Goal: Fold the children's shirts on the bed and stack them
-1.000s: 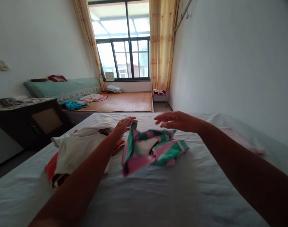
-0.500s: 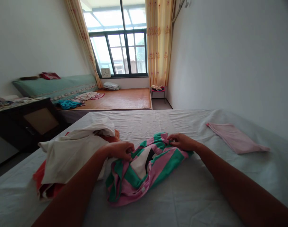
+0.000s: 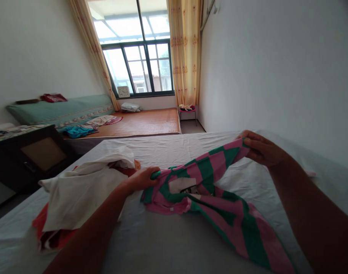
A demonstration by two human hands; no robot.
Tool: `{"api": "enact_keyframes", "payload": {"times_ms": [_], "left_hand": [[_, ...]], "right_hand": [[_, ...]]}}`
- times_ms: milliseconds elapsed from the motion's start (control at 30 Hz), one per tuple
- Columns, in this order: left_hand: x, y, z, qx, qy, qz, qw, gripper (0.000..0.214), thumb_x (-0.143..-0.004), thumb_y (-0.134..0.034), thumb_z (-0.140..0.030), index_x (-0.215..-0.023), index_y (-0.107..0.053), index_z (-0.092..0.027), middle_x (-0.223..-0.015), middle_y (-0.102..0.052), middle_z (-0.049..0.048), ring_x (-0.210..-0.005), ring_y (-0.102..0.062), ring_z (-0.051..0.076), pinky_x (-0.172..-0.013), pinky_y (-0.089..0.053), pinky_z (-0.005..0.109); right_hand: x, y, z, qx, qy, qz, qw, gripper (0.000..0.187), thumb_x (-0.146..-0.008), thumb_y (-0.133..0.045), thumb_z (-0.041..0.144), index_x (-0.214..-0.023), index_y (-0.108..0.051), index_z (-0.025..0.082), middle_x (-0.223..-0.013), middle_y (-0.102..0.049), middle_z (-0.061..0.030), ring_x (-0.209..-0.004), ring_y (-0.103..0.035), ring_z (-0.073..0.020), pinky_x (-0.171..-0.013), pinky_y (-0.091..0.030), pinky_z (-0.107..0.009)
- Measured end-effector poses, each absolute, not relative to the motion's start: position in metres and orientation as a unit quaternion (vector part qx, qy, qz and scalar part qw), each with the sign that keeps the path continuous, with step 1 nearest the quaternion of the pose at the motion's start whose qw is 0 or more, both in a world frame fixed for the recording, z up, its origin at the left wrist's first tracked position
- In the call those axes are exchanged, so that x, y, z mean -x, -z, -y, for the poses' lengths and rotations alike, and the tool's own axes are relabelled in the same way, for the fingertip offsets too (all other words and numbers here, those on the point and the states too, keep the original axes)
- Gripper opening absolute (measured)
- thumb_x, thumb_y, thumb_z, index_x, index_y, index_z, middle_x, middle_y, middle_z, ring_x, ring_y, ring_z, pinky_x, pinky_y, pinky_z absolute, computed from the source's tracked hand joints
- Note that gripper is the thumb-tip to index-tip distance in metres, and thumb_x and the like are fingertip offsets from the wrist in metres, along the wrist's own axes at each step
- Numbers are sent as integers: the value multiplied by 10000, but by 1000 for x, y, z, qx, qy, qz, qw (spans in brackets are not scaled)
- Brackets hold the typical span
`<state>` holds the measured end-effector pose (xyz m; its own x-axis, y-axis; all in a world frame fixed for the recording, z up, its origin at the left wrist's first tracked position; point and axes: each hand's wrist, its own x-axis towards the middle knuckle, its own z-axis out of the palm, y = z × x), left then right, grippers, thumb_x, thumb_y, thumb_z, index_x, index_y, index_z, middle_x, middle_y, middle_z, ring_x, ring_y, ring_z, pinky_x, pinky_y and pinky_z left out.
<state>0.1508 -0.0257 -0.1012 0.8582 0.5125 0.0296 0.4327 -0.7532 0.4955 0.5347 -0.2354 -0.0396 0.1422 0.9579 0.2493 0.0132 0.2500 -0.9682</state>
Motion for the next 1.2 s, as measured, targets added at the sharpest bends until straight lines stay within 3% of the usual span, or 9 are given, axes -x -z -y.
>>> {"api": "enact_keyframes", "payload": {"times_ms": [133,233,300,433,567,767,900,1000,1200], "left_hand": [[-151,89,27,-864,-224,-297,338,219,-696,-529,-274,-864,-615,-165,-720,-579,-31,-647,-514,128,-568,-404,202],[-154,81,18,-733,-435,-357,382,358,-701,-582,-338,-1016,-601,-171,-734,-597,-36,-592,-523,113,-533,-416,195],[-153,87,7,-658,-517,-376,398,425,-690,-615,-391,-1057,-586,-178,-736,-613,-36,-573,-540,113,-535,-436,202],[-140,118,-17,-667,-472,-421,394,529,-681,-617,-438,-1121,-561,-150,-857,-669,39,-694,-627,175,-634,-505,277],[-129,142,-29,-774,-359,-443,274,651,-656,-625,-429,-1219,-528,-118,-1177,-614,159,-1124,-558,297,-946,-441,412],[-131,157,-27,-887,-237,-373,132,673,-715,-580,-350,-1340,-455,-131,-1378,-480,157,-1318,-380,307,-1102,-275,466],[-134,150,-17,-896,-227,-376,59,614,-722,-570,-242,-1325,-490,-156,-1379,-474,135,-1308,-386,301,-1082,-319,458],[-145,131,8,-900,-253,-355,11,446,-765,-567,-206,-1209,-604,-241,-1415,-433,93,-1311,-367,322,-1072,-306,504],[-189,103,96,-961,-38,-3,273,412,-797,-644,-388,-1196,-618,-288,-1264,-577,55,-1136,-544,218,-980,-421,329]], "right_hand": [[-535,27,217,462,-336,476,669,204,-766,-701,357,-872,-570,241,-598,-566,59,-430,-499,-66,-344,-344,-146],[-529,18,181,432,-222,480,731,229,-763,-696,394,-883,-556,258,-896,-673,22,-799,-656,-124,-664,-543,-214],[-522,15,155,426,-149,533,716,286,-793,-648,454,-1013,-539,306,-1279,-567,19,-1145,-555,-176,-916,-496,-324],[-520,25,128,477,-119,649,581,584,-815,-596,501,-1332,-362,361,-1549,-213,12,-1360,-321,-237,-1051,-372,-426],[-539,76,132,628,-161,674,355,493,-866,-511,455,-1285,-496,195,-1342,-526,-134,-1194,-524,-273,-993,-419,-430],[-541,164,133,804,-38,555,210,433,-866,-484,442,-1146,-573,124,-1260,-567,-208,-1233,-467,-319,-1008,-362,-433],[-530,176,130,762,-62,592,256,273,-783,-577,446,-886,-594,194,-1015,-667,-107,-1037,-583,-266,-895,-438,-360],[-530,166,135,712,-138,553,410,245,-789,-539,456,-829,-523,214,-788,-640,-20,-769,-613,-196,-708,-496,-319],[-547,152,161,581,-291,324,688,308,-642,-682,343,-835,-469,231,-721,-571,50,-587,-544,-112,-541,-496,-250]]}}
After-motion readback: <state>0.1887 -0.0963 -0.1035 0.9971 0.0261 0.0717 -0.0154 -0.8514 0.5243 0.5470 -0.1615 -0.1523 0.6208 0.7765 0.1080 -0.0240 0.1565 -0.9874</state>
